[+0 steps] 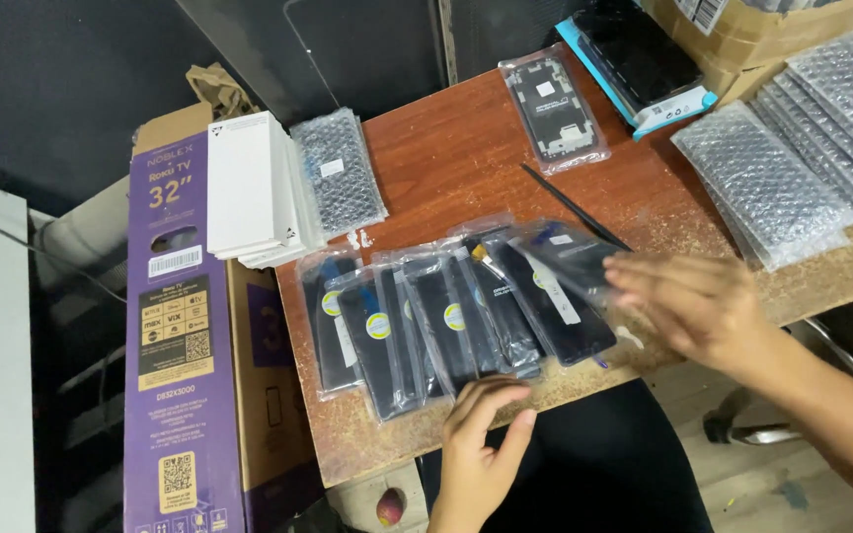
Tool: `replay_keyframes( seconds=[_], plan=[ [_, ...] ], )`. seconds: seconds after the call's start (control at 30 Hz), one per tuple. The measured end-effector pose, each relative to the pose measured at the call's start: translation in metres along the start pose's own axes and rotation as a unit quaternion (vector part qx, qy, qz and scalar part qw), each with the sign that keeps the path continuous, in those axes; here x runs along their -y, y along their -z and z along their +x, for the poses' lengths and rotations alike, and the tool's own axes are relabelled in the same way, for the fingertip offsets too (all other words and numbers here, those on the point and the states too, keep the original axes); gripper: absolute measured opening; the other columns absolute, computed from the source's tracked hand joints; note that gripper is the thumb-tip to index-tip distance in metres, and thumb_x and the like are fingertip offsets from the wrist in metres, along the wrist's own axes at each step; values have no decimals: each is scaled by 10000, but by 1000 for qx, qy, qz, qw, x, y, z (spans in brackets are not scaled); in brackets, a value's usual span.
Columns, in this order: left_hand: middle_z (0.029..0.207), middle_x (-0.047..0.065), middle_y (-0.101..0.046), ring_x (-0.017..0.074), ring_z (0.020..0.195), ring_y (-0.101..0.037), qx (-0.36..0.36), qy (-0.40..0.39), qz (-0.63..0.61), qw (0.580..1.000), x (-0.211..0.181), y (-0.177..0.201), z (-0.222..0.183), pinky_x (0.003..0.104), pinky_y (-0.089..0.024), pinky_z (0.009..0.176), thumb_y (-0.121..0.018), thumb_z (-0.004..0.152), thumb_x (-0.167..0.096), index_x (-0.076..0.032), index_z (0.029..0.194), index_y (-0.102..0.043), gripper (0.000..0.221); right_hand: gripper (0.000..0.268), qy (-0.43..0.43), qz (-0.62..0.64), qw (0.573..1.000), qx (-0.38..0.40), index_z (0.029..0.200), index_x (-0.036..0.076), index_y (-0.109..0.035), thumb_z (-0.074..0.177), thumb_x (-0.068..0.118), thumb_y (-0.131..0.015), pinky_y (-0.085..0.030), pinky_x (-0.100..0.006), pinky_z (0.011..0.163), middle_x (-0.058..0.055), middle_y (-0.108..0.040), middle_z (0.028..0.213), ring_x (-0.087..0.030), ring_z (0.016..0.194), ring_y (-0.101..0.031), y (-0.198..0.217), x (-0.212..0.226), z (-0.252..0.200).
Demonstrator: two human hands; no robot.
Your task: Cleaning the interior of a smartphone chassis using a brush and a plastic tool to prepare it for assembly.
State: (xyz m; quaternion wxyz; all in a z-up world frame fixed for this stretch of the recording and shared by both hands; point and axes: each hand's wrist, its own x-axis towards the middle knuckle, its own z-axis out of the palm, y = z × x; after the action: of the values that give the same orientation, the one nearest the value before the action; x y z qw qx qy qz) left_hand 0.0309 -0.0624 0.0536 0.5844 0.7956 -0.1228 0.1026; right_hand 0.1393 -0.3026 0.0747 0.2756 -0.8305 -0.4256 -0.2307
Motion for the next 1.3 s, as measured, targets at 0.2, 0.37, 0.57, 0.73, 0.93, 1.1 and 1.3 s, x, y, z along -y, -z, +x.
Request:
replay_keyframes(
  seconds=[0.2,0.37,0.57,0.73,0.93,1.1,1.3],
  plan=[
    [941,57,-670,177,907,-641,-33,89,-78,992,5,-1,2,284,-491,803,-568,862,-165,-63,965,-656,170,92,-16,-58,989,-135,919,-143,-641,931,-67,-591,-414,-282,458,-198,-667,789,-212,559,-580,32,-10,38],
    [1231,121,-524,241,1107,-557,-60,126,-311,940,17,-25,10,354,-482,922,-508,912,-212,-42,1203,-474,338,72,-30,-65,990,-124,918,-113,-644,947,-54,-615,-390,-309,495,-171,-638,759,-219,565,-538,31,4,60],
    [1198,116,-548,199,1038,-598,10,168,-238,957,0,-11,30,303,-490,896,-549,872,-196,-97,1245,-417,408,60,-40,-70,989,-124,914,-104,-637,933,-50,-618,-388,-289,494,-156,-649,771,-192,537,-521,29,7,65],
    [1211,58,-506,169,1031,-590,67,185,-24,980,-1,-2,83,240,-428,497,-569,812,-303,-183,1276,-406,507,96,-33,-64,989,-131,890,-101,-646,904,-7,-636,-377,-261,438,-142,-648,735,-164,498,-510,34,3,63],
    [1246,265,-435,418,1147,-437,132,34,316,939,26,-29,156,474,-376,963,-668,786,-91,38,1396,-187,788,118,-45,-46,985,-159,884,-102,-622,877,13,-597,-431,-251,469,-163,-651,765,-187,539,-571,34,0,46],
    [1011,106,-649,273,931,-629,166,-62,293,940,54,-28,192,507,-442,929,-623,783,-31,-115,1139,-594,367,202,-166,-56,953,-247,920,-133,-646,963,53,-582,-460,-307,605,-217,-647,842,-251,693,-616,41,-20,9],
    [867,12,-704,121,790,-653,21,13,26,999,31,17,190,250,-521,728,-670,776,-94,-104,901,-683,125,200,-474,111,800,-350,1123,104,-399,1205,249,-288,-401,-204,652,-68,-597,997,-111,819,-555,54,-28,-15]
  ],
)
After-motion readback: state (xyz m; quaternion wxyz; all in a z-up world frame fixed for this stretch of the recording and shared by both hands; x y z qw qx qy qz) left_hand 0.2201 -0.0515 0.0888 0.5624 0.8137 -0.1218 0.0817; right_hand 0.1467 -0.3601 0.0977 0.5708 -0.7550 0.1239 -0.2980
